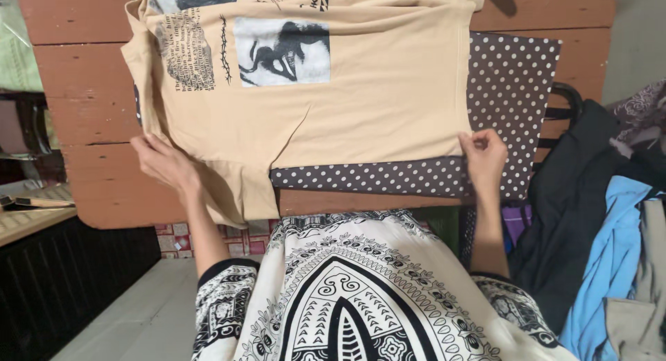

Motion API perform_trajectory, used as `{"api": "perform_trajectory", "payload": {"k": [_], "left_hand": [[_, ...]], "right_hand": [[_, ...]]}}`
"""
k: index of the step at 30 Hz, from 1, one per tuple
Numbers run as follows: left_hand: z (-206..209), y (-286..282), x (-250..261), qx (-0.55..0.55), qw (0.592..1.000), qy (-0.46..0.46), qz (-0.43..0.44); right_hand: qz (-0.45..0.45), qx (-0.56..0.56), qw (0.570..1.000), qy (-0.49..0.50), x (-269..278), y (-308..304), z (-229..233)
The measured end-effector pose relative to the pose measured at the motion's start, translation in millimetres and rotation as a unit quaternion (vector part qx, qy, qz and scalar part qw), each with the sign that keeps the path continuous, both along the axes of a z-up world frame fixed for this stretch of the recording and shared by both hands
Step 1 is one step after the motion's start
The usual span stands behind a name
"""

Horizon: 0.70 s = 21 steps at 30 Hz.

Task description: The person irons a beige t-shirt on a wooden table covered with a polka-dot cloth. They use a black electric iron to smooth the fabric, systematically working over the sleeves, body, and collar. The person flips the shirt over to iron the other side, ensuring the entire garment is wrinkle-free.

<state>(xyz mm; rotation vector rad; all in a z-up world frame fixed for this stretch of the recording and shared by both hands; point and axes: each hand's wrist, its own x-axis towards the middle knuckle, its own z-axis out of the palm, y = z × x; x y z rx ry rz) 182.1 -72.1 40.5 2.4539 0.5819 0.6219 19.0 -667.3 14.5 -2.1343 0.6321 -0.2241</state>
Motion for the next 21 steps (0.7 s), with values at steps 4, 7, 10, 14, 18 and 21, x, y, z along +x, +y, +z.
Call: {"api": "perform_trajectory", "payload": {"k": [4, 7, 10, 14, 18, 21], "left_hand": [[0, 28, -1, 0.016, 0.999, 0.037, -0.005], [1, 61, -8, 0.086, 0.992, 0.079, -0.048], [-15, 81, -18, 0.130, 0.981, 0.125, -0.073], [-34, 78, -23, 0.101, 0.977, 0.189, -0.010], [-15, 54, -17, 0.108, 0.982, 0.157, 0.007], [2, -8, -6, 0.074, 0.990, 0.105, -0.065]], "right_hand": [[-0.003, 0.220, 0.975, -0.035, 0, -8, -3], [0.018, 0.138, 0.990, 0.019, -14, -15, 1], [0.032, 0.111, 0.993, 0.006, -25, -20, -1], [0.057, 0.047, 0.996, 0.051, -47, -19, 11], [0.091, 0.124, 0.975, 0.161, -46, -22, 45], [0.097, -0.040, 0.993, 0.056, -19, -13, 59]]}}
